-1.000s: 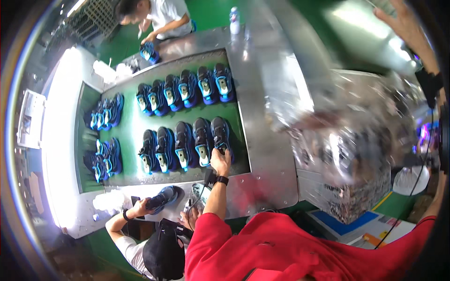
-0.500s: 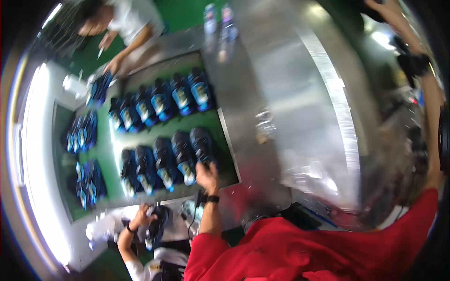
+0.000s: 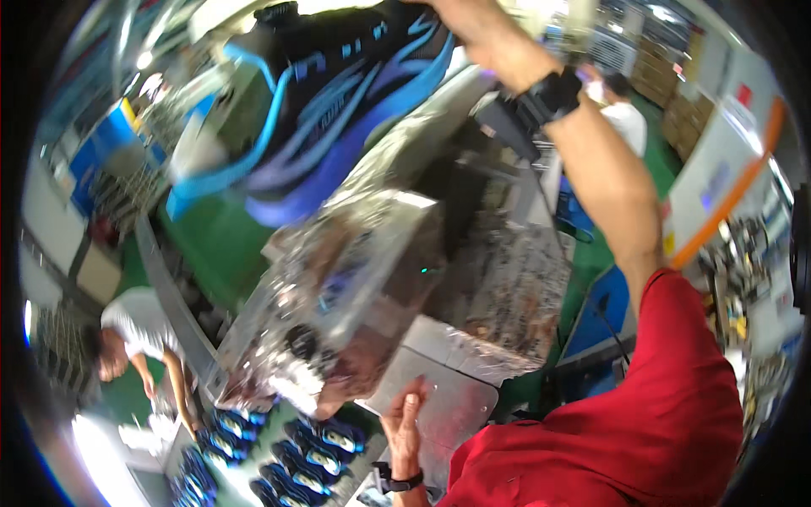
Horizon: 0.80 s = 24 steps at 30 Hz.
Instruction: Operates a shoe-lasting machine to shape the upper part of the shoe around a last and secure it.
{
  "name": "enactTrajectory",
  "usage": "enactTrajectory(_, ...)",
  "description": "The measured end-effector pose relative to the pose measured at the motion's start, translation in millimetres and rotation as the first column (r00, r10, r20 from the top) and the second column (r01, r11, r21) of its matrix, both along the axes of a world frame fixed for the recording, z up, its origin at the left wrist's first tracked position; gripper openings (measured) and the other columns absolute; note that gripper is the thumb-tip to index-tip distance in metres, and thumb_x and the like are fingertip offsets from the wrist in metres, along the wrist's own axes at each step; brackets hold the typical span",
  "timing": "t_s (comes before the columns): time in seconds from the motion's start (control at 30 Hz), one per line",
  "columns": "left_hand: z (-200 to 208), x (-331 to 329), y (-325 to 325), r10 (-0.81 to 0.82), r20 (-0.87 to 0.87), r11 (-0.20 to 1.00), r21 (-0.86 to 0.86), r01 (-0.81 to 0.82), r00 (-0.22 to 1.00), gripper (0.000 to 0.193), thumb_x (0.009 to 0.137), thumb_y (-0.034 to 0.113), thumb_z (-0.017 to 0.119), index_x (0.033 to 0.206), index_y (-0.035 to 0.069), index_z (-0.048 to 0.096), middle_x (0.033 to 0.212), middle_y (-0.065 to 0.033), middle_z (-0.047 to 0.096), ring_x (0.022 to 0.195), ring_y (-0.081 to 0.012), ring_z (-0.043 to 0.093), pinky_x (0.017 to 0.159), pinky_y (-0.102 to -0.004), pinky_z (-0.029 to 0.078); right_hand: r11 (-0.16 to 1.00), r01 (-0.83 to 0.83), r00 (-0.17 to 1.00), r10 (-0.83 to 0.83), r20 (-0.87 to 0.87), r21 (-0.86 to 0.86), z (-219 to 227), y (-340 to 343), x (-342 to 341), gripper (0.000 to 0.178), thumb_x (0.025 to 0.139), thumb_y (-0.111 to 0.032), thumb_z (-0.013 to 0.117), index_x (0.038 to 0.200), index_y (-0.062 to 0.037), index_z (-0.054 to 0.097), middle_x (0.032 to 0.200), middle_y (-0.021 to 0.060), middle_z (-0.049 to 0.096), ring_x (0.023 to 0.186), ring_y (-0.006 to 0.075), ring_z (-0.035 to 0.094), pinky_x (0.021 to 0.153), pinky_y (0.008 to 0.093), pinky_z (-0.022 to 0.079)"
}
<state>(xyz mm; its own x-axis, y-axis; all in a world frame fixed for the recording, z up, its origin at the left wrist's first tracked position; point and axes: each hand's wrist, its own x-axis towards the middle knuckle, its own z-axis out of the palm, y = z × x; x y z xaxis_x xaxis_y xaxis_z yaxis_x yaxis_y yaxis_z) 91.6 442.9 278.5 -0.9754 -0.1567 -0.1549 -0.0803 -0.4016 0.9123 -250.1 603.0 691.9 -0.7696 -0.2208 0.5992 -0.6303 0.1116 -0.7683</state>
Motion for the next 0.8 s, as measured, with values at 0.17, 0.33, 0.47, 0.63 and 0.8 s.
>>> enactTrajectory(0.17, 137, -91, 113, -0.417, -0.504, 0.439, 0.617, 0.653, 0.757, 0.072, 0.091, 0.055, 0.053, 0.140, 0.003, 0.042, 0.141, -0.0259, 0.044, 0.128, -0.0475, 0.043, 0.108, -0.0602, 0.033, 1.000, -0.004, 0.986, 0.003, -0.166, -0.003, -21, 138, 69, 0.024, 0.085, -0.018, 0.061, 0.096, -0.0015, 0.073, 0.092, 0.0039, 0.070, 0.087, 0.0108, 0.060, 0.086, 0.0251, 0.045)
enactTrajectory(0.33, 158, -91, 234, -0.618, -0.638, -0.248, 0.713, 0.656, 0.459, 0.080, 0.090, 0.044, 0.058, 0.150, 0.005, 0.023, 0.150, -0.0276, 0.026, 0.120, -0.0469, 0.047, 0.099, -0.0623, 0.042, 0.958, 0.249, 0.968, -0.242, -0.067, 0.142, -106, 270, 190, 0.024, 0.084, -0.018, 0.062, 0.100, -0.0024, 0.070, 0.095, 0.0037, 0.070, 0.086, 0.0086, 0.059, 0.082, 0.0256, 0.045)
enactTrajectory(0.47, 138, -25, 288, -0.803, -0.398, 0.090, 0.655, 0.750, 0.444, 0.070, 0.089, 0.040, 0.054, 0.143, 0.000, 0.034, 0.143, -0.0207, 0.042, 0.112, -0.0342, 0.056, 0.096, -0.0466, 0.048, 0.783, 0.622, 0.777, -0.617, 0.125, 0.005, -175, 349, 324, 0.036, 0.089, -0.024, 0.061, 0.115, 0.0006, 0.061, 0.088, 0.0082, 0.069, 0.084, 0.0114, 0.062, 0.072, 0.0267, 0.048)
enactTrajectory(0.63, 124, 24, 398, -0.869, -0.298, 0.253, 0.420, 0.871, 0.396, 0.055, 0.092, 0.032, 0.049, 0.136, 0.000, 0.045, 0.130, -0.0149, 0.056, 0.119, -0.0293, 0.055, 0.106, -0.0433, 0.038, 0.620, 0.654, 0.750, -0.455, 0.481, -0.433, -238, 396, 498, 0.066, 0.086, -0.040, 0.059, 0.140, -0.0054, 0.043, 0.123, 0.0098, 0.061, 0.100, 0.0123, 0.058, 0.082, 0.0285, 0.049)
enactTrajectory(0.8, 109, 121, 511, -0.905, -0.393, 0.129, 0.115, 0.985, 0.164, 0.064, 0.087, 0.006, 0.052, 0.145, -0.006, 0.030, 0.133, -0.0140, 0.051, 0.116, -0.0235, 0.054, 0.102, -0.0350, 0.039, 0.278, 0.917, 0.390, -0.776, 0.495, -0.286, -287, 449, 607, 0.069, 0.068, -0.016, 0.077, 0.131, -0.0031, 0.051, 0.115, 0.0052, 0.061, 0.099, 0.0120, 0.056, 0.089, 0.0260, 0.045)
